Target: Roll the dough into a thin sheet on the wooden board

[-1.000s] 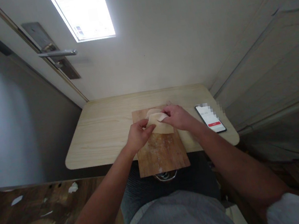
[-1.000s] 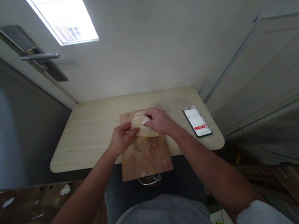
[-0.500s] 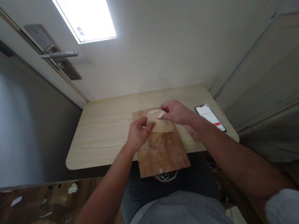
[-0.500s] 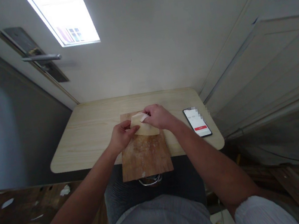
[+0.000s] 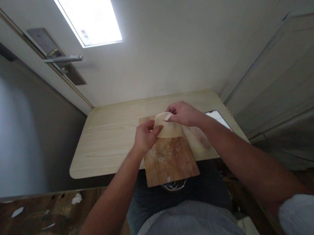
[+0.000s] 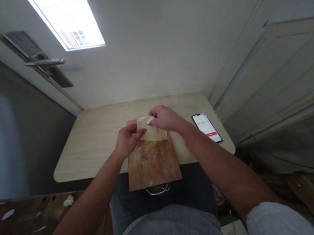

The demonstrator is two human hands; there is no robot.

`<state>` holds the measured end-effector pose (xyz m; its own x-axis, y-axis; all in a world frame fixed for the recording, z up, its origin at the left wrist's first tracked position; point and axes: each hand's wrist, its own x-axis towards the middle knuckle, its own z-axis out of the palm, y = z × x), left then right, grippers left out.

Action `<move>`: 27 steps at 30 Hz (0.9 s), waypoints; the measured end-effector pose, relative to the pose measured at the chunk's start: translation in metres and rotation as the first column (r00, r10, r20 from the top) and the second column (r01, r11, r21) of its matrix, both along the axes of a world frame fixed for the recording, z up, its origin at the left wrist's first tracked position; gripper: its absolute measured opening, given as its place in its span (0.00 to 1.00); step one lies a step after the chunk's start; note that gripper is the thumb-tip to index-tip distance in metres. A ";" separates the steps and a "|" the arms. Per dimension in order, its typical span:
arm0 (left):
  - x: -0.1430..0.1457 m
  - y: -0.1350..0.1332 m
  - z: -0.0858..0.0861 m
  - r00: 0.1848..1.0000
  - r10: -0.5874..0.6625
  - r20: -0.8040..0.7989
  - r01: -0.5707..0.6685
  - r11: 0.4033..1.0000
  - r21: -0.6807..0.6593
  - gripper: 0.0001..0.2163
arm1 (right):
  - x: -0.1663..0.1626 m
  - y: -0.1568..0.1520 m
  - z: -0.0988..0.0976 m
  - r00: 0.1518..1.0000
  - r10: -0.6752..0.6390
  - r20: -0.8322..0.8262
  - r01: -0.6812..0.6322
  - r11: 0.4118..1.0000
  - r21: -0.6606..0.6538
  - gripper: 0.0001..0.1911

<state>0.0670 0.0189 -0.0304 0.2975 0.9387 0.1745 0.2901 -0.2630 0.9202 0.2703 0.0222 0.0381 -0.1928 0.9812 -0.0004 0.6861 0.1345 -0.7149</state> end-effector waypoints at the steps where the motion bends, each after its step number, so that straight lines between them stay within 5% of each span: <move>1: 0.001 0.001 0.001 1.000 -0.003 0.009 0.003 1.000 -0.003 0.09 | 0.000 0.001 0.001 1.000 -0.002 0.002 0.002 1.000 -0.006 0.05; 27: 0.012 0.017 0.020 0.996 -0.028 0.086 0.035 0.997 -0.075 0.11 | 0.006 0.017 0.033 1.000 -0.009 -0.030 0.005 0.993 -0.114 0.07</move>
<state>0.0790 0.0363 -0.0104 0.3141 0.9406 0.1287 0.2024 -0.1988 0.9589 0.2762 0.0394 0.0707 -0.1873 0.9765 -0.1065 0.6647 0.0462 -0.7456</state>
